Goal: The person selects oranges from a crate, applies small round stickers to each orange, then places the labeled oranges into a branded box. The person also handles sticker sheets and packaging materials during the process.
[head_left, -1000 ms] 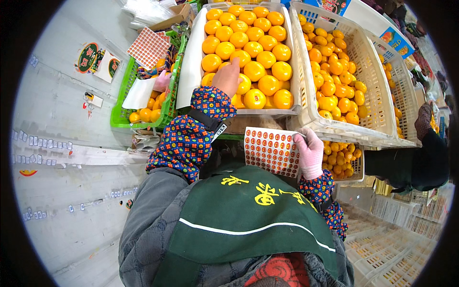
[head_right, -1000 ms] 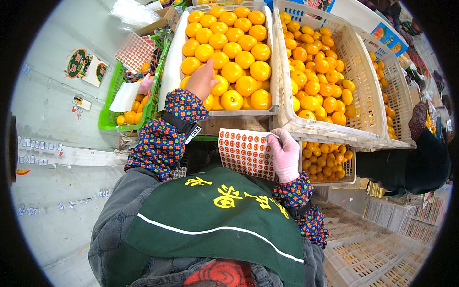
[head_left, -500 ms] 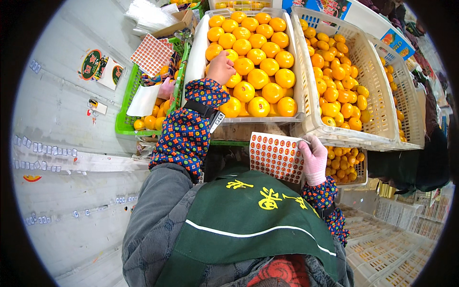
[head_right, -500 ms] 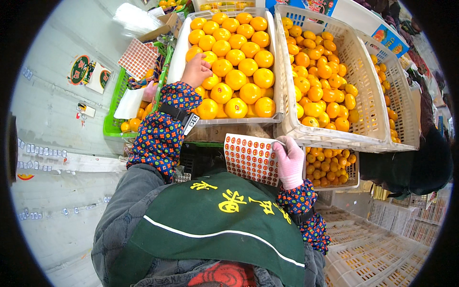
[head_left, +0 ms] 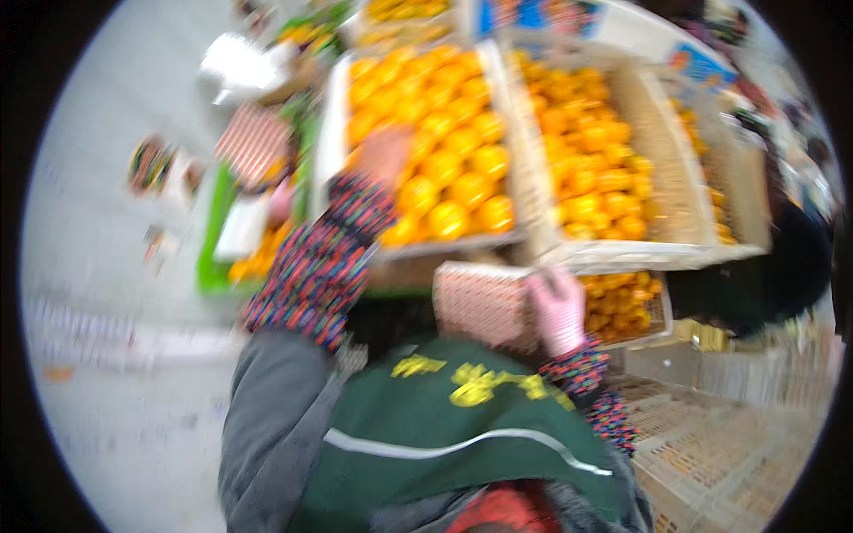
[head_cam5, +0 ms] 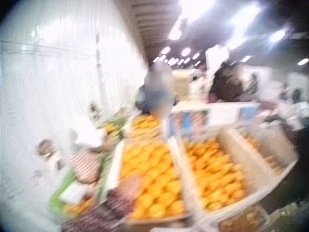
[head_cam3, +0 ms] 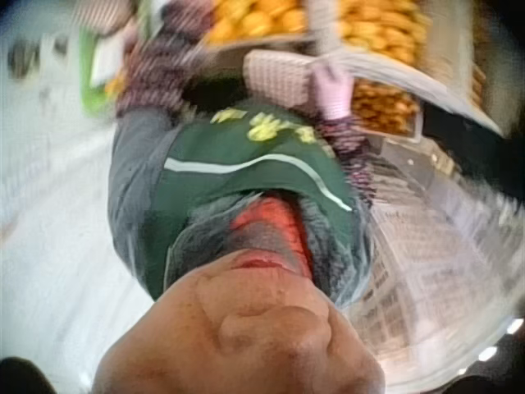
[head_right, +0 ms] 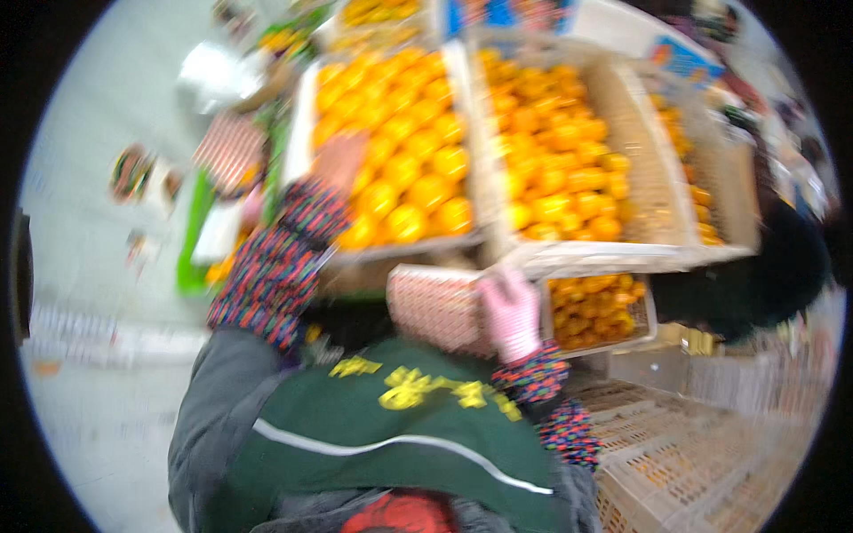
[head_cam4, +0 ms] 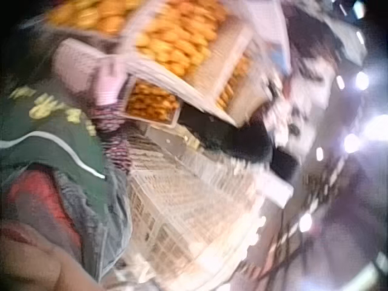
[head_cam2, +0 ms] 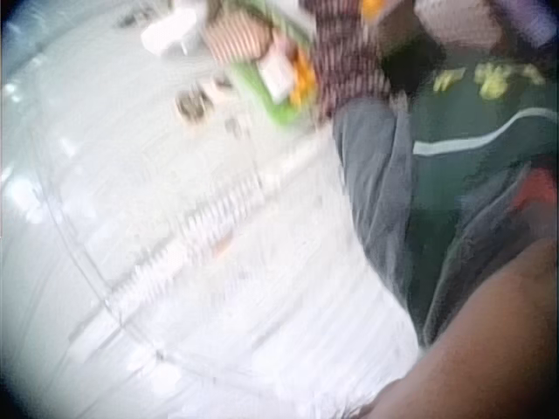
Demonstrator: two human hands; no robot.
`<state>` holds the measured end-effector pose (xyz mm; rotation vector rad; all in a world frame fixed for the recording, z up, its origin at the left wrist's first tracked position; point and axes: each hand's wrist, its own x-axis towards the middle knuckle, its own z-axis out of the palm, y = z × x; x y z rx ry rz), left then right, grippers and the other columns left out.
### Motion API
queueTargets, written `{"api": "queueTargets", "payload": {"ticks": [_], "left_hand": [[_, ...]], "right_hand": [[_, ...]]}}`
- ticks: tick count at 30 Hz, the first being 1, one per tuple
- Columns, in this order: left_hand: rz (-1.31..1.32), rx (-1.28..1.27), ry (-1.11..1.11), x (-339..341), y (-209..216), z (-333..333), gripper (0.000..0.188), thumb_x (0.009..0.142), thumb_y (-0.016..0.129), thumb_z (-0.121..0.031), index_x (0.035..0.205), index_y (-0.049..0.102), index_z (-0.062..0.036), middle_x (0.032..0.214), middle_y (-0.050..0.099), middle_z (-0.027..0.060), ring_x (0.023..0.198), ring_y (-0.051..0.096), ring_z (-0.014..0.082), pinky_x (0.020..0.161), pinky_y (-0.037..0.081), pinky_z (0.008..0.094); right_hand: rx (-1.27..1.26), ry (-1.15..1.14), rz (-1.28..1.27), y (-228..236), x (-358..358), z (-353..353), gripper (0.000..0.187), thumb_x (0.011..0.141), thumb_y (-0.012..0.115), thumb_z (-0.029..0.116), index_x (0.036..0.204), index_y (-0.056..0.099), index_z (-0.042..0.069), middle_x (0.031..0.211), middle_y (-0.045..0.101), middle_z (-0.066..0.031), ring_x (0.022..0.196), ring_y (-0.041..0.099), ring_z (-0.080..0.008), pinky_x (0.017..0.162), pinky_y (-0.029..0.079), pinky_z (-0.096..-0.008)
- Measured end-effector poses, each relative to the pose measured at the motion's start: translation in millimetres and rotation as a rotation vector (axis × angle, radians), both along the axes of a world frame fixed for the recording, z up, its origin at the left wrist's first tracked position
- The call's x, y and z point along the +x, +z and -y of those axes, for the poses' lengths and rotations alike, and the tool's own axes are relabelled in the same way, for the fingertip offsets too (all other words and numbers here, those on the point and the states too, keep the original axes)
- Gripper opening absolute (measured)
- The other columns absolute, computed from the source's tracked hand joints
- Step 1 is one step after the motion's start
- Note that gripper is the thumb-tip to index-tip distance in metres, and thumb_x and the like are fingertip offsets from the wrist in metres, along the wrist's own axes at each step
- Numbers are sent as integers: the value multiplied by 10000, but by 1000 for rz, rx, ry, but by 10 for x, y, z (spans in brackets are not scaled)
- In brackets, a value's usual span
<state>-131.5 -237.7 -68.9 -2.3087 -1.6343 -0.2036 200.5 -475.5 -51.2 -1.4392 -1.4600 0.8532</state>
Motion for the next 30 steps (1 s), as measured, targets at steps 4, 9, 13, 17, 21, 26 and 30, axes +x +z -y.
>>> {"api": "queueTargets", "payload": {"ticks": [4,9,13,17,21,26,30], "left_hand": [[127,-277,-72,-84,186,12,320,784,674,-171,1080,611,-68,978,660,200,939,640,401,809,519,514],[-57,-567,46,-112,367,101,646,622,883,-198,1146,533,-58,1072,666,209,1023,640,398,852,523,494],[-2,-426,-55,-262,171,89,685,636,892,-265,1191,552,-49,1071,677,205,1013,649,397,885,526,477],[293,-298,-188,-527,-83,253,635,766,776,-224,1321,531,-36,1201,636,213,1127,597,394,975,477,471],[380,-287,-137,-490,-105,263,619,713,832,-239,1242,564,-60,1082,658,221,1045,613,416,904,480,486],[475,-354,-98,-444,230,286,586,742,829,-228,1233,574,-37,1047,679,199,980,636,395,861,503,457],[629,-189,6,-530,464,498,491,823,766,-221,1238,595,-23,1006,695,178,921,654,376,828,520,444]], "right_hand": [[-110,-25,-31,-23,23,-35,183,870,700,118,1001,674,-7,890,679,-132,820,648,-193,776,524,-319],[-122,-7,-131,-58,-35,-44,194,896,653,158,1012,654,3,859,687,-179,811,684,-296,755,534,-365],[32,5,-103,-111,-30,-70,200,875,690,148,1013,661,6,862,676,-175,815,679,-281,748,528,-353],[-59,-31,-85,-122,23,-33,185,871,696,115,999,671,-15,859,671,-120,796,635,-163,744,510,-303],[-212,-23,-199,-113,23,-63,141,918,642,60,1017,651,-40,797,668,-30,743,581,-80,696,481,-236],[-287,120,-135,71,-126,-255,144,907,662,72,1008,655,-29,792,654,-19,711,573,-74,659,477,-228],[-88,161,-89,460,-242,-651,148,890,661,62,1008,660,-28,794,661,-45,733,605,-116,701,505,-261]]}}
